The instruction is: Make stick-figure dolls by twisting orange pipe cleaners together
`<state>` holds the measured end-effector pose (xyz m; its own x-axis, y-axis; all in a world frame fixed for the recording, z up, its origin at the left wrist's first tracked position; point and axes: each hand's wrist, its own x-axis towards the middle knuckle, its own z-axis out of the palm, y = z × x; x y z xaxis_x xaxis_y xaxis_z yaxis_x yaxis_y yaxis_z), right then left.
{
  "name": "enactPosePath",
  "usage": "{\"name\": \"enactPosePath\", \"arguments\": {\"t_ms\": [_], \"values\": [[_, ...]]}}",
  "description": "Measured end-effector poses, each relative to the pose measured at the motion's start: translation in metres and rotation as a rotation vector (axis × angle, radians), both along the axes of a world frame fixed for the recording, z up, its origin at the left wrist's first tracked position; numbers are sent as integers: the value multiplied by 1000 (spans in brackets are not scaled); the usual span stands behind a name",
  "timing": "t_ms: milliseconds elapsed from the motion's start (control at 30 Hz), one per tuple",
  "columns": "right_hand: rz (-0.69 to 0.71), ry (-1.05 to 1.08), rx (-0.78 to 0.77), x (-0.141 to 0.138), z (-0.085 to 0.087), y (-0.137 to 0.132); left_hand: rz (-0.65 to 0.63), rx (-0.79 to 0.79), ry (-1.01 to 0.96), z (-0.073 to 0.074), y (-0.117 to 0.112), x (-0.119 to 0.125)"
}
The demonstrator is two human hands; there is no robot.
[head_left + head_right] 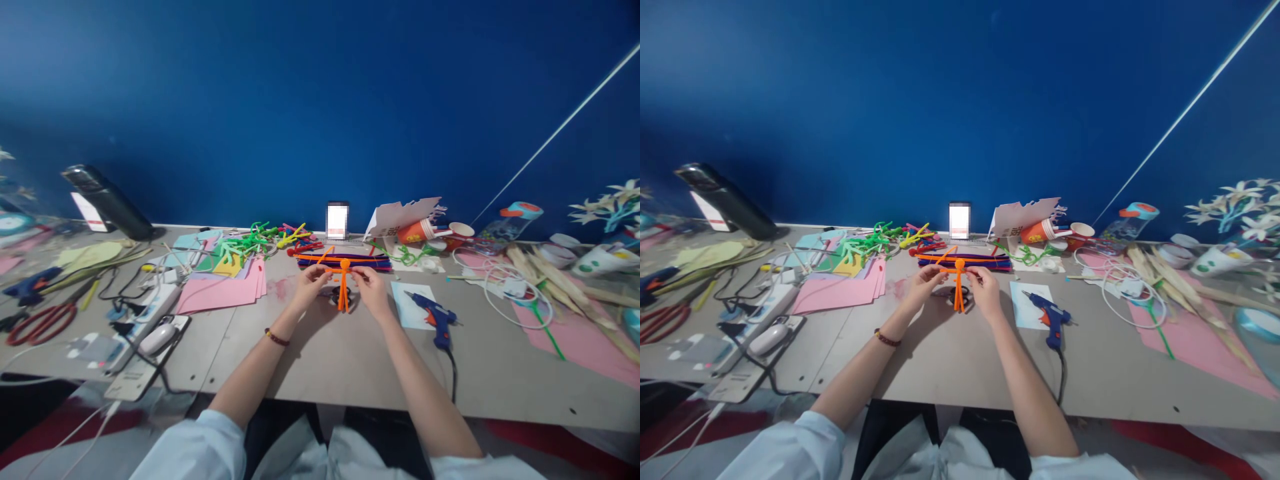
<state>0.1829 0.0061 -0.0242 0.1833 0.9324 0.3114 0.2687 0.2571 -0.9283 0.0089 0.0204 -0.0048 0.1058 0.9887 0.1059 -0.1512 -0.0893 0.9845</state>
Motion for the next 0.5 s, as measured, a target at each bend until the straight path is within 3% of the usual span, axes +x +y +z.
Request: {"name": "enactPosePath", "arguments": {"t_ms": [133, 500], "values": [[-12, 85, -39, 2, -4, 3, 29, 40, 101, 2, 1, -2], [27, 197, -53, 0, 1, 3, 30, -13, 75, 0, 3, -2]]}}
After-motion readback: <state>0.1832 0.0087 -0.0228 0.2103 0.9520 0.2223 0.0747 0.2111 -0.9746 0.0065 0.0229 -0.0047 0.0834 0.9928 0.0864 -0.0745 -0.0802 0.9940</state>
